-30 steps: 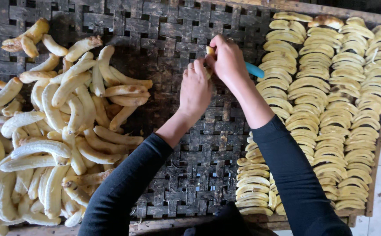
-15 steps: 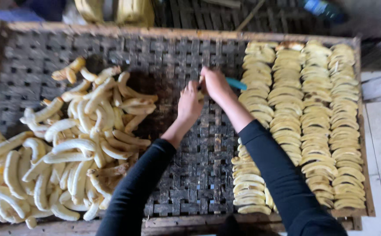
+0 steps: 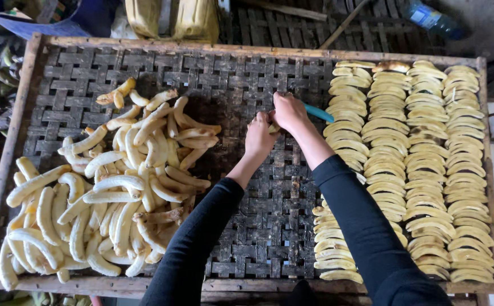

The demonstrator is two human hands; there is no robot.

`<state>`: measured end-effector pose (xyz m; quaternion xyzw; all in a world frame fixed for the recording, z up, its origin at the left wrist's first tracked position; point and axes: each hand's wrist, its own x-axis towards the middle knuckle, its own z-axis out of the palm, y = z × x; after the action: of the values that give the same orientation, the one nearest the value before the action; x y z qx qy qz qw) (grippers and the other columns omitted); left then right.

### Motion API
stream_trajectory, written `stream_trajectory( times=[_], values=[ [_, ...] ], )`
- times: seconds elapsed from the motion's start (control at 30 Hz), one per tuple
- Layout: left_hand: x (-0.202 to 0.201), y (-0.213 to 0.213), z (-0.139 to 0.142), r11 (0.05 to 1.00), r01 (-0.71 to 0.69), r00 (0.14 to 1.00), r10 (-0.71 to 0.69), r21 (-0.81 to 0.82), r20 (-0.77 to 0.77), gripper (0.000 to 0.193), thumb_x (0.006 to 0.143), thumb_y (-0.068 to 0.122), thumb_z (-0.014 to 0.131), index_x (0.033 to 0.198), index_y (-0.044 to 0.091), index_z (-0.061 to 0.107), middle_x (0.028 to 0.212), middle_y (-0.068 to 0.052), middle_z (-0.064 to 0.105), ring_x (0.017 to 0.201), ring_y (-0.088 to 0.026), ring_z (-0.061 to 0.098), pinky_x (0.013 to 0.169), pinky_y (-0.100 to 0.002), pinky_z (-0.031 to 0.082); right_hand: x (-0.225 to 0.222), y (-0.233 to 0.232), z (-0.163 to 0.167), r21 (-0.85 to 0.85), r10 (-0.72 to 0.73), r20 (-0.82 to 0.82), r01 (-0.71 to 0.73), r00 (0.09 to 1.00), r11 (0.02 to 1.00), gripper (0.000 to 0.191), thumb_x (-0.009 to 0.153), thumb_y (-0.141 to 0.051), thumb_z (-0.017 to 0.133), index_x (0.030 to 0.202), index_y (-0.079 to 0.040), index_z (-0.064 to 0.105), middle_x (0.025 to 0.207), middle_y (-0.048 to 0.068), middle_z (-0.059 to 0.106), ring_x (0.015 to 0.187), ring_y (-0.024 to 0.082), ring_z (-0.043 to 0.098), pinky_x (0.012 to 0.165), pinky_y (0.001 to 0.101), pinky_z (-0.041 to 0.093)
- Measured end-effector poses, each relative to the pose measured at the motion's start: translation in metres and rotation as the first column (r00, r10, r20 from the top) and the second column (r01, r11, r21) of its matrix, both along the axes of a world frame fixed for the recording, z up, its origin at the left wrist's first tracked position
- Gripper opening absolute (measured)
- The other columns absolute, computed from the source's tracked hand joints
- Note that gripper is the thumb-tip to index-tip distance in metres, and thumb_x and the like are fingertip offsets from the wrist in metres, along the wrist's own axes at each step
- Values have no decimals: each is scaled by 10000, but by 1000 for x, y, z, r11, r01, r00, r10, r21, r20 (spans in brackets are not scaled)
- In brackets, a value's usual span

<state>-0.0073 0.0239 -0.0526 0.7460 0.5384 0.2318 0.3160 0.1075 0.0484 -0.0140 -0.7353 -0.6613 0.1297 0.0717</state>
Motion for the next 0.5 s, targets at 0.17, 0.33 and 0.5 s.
stream_trajectory(
  times=[0.17, 0.33, 0.5],
  values=[
    [-1, 3, -7, 997, 42, 997, -46, -62, -64, 496, 730, 176, 888, 1106, 51, 589, 1088, -192, 686, 1067, -383, 642, 936, -479, 516, 8, -4, -7, -66, 0, -83, -6, 997, 998, 273, 865, -207, 768, 1005, -43, 599, 807, 155, 671, 787, 375, 690, 654, 504, 519],
    [-5, 0, -14, 987, 130, 991, -128, 93, -28, 208, 765, 169, 867, 935, 140, 750, 982, -73, 739, 1094, -311, 663, 1000, -481, 497, 29, -16, -7, -156, -40, -178, 12, 983, 988, 286, 836, -165, 755, 1062, -78, 605, 886, 165, 708, 821, 377, 708, 684, 489, 546],
    [-5, -7, -15, 993, 48, 998, -45, 111, -34, 226, 721, 168, 859, 917, 161, 746, 1054, -79, 678, 1047, -335, 633, 860, -443, 540, 41, -27, -14, -82, 44, -180, -60, 983, 995, 305, 767, -200, 832, 974, -65, 654, 940, 166, 733, 901, 372, 702, 760, 469, 543]
  ],
)
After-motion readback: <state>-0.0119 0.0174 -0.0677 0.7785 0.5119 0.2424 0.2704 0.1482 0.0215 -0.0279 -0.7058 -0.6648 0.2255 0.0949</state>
